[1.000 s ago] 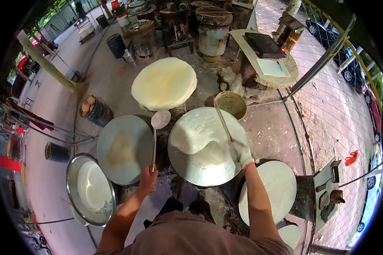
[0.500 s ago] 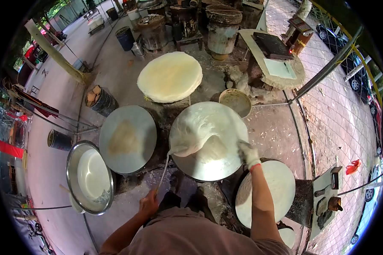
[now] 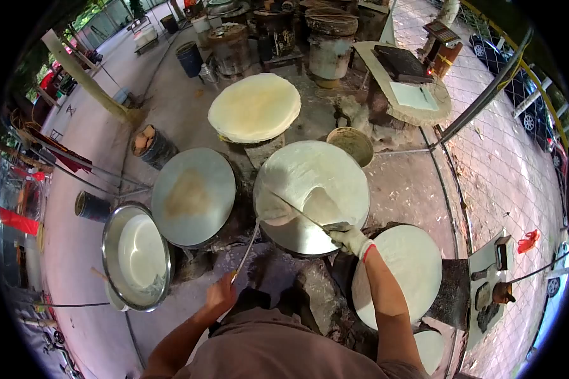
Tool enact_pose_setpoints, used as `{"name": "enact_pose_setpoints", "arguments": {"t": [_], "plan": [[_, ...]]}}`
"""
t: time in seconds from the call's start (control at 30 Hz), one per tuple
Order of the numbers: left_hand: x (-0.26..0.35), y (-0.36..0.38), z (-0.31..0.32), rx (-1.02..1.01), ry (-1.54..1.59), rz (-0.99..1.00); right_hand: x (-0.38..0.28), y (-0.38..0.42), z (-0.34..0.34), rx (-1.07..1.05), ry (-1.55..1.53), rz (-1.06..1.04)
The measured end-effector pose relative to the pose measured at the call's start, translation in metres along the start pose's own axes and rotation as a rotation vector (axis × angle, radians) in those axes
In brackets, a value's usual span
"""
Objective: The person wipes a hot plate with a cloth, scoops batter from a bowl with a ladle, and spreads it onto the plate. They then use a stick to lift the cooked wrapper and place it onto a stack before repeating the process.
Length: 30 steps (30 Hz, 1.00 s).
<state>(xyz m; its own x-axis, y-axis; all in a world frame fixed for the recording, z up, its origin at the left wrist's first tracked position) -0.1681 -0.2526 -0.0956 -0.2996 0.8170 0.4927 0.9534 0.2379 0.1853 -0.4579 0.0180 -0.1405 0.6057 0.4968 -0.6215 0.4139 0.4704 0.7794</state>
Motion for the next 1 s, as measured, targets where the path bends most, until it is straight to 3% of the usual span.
{"name": "enact_pose_setpoints", "arguments": {"t": [0.1,0.17,0.23,0.3,0.37,0.43,0.53,0.6,0.7,0.77,0.83,0.9,0.93,0.97,1.0], "plan": [[0.002,-0.001,-0.019,0.036,-0.010,0.131,0.025,-0.004,-0.010,0.053,-0.131,-0.116],[-0.001,0.000,-0.029,0.072,0.018,0.214,0.060,-0.003,-0.038,0.420,-0.495,-0.160],[-0.001,-0.002,-0.042,0.099,0.050,0.300,0.069,0.009,0.003,0.358,-0.305,-0.064],[-0.006,-0.013,-0.056,0.053,0.142,0.261,0.077,0.022,0.045,0.239,-0.207,0.039],[-0.010,-0.023,-0.076,0.060,0.241,0.308,0.099,0.024,0.068,0.191,-0.372,-0.022],[-0.024,-0.030,-0.096,0.055,0.343,0.350,0.103,0.041,0.099,0.334,-0.560,-0.197],[-0.033,-0.027,-0.146,0.124,0.437,0.548,0.118,0.041,0.193,0.378,-0.819,-0.111],[-0.055,-0.017,-0.161,-0.043,0.917,0.292,0.096,-0.003,0.257,0.347,-0.766,-0.145],[-0.105,-0.001,-0.183,-0.023,1.199,0.255,0.053,-0.083,0.304,0.255,-0.666,-0.289],[-0.139,0.014,-0.194,-0.004,1.260,0.263,0.061,-0.093,0.288,0.564,-0.666,-0.229],[-0.177,0.032,-0.212,0.086,1.302,0.061,0.077,-0.102,0.292,0.688,-0.808,-0.234],[-0.222,0.049,-0.212,0.099,1.347,-0.005,0.096,-0.104,0.306,0.930,-0.881,-0.236],[-0.247,0.061,-0.208,0.113,1.380,-0.081,0.073,-0.087,0.327,0.953,-0.803,-0.122],[-0.260,0.069,-0.208,0.108,1.382,-0.080,0.044,-0.066,0.336,1.073,-0.602,-0.116],[-0.273,0.077,-0.207,0.125,1.461,-0.098,0.037,-0.078,0.334,1.021,-0.521,-0.177]]}}
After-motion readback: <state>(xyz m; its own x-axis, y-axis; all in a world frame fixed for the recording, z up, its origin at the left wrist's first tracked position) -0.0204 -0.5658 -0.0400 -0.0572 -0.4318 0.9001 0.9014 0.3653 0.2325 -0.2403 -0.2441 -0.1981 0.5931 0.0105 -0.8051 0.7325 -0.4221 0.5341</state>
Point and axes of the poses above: each hand's wrist, its own y-axis away from the middle knuckle, its own z-axis out of the palm, x = y × z, the point moved 10 cm from there along -y, towards the middle knuckle, and after that the axes turned 12 degrees about z, right-handed, at the moved point
